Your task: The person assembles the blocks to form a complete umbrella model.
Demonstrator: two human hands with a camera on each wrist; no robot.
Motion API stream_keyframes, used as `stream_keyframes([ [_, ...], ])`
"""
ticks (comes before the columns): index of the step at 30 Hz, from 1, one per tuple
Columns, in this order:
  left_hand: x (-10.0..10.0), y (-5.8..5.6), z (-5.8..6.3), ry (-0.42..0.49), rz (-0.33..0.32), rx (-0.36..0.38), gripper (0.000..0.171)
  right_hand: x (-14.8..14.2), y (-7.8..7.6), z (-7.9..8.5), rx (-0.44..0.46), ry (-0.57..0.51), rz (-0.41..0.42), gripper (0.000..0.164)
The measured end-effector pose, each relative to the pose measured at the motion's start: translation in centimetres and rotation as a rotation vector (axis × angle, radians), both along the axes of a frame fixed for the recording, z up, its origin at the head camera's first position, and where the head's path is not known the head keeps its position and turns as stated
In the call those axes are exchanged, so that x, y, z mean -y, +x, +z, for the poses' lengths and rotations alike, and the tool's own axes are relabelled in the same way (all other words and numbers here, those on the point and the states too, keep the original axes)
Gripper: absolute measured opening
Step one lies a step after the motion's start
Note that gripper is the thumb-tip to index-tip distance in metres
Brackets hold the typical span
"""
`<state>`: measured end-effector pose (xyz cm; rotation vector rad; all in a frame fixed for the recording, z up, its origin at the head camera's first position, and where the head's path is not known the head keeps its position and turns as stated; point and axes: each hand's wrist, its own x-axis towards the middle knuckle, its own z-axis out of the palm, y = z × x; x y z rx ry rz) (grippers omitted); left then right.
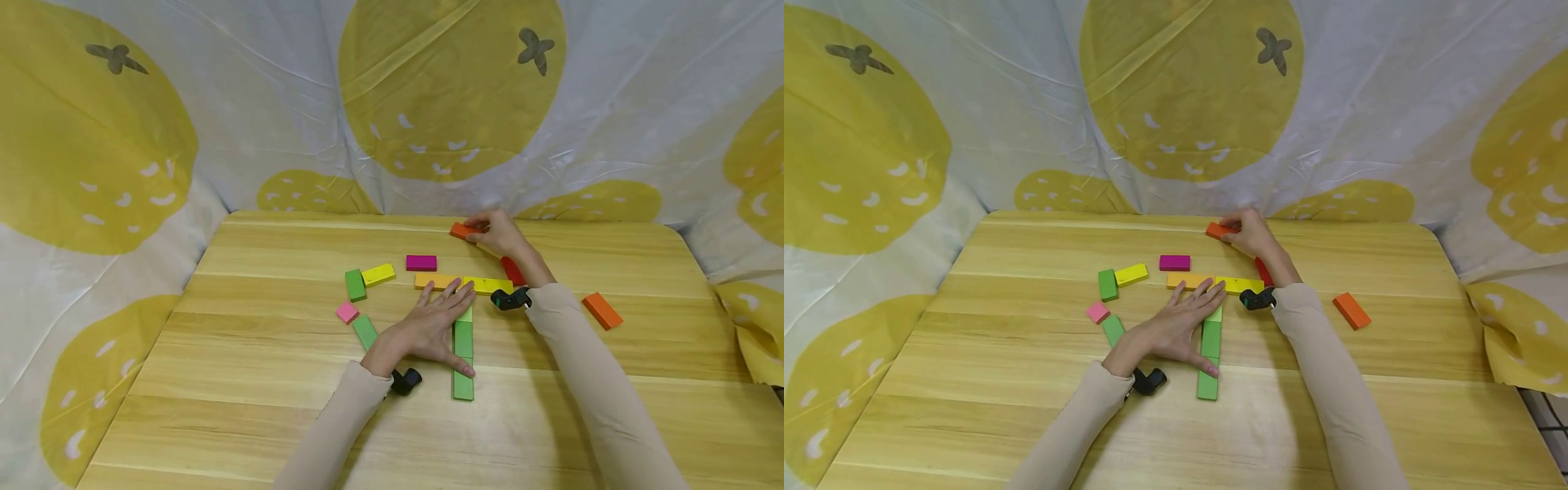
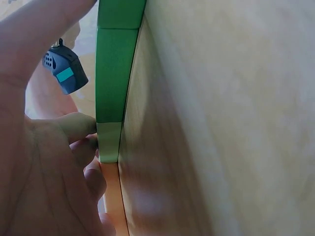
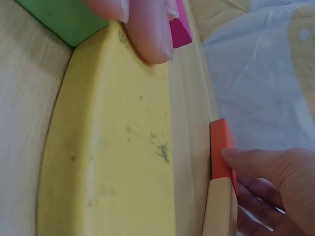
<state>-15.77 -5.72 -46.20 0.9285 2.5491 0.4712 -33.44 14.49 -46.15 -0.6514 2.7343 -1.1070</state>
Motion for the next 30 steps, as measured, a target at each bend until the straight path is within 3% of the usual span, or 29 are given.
stream_keyframes([
  [20,-0.2,0.0,0.1,-0.01,-0.007,-0.007,0.135,-0.3,0.4,-0.1,0.001,-0.008,-0.05,0.029],
  [30,-0.3,0.0,0.1,-0.008,-0.007,-0.003,0.135,-1.4,1.0,0.3,0.007,0.017,-0.033,0.034],
])
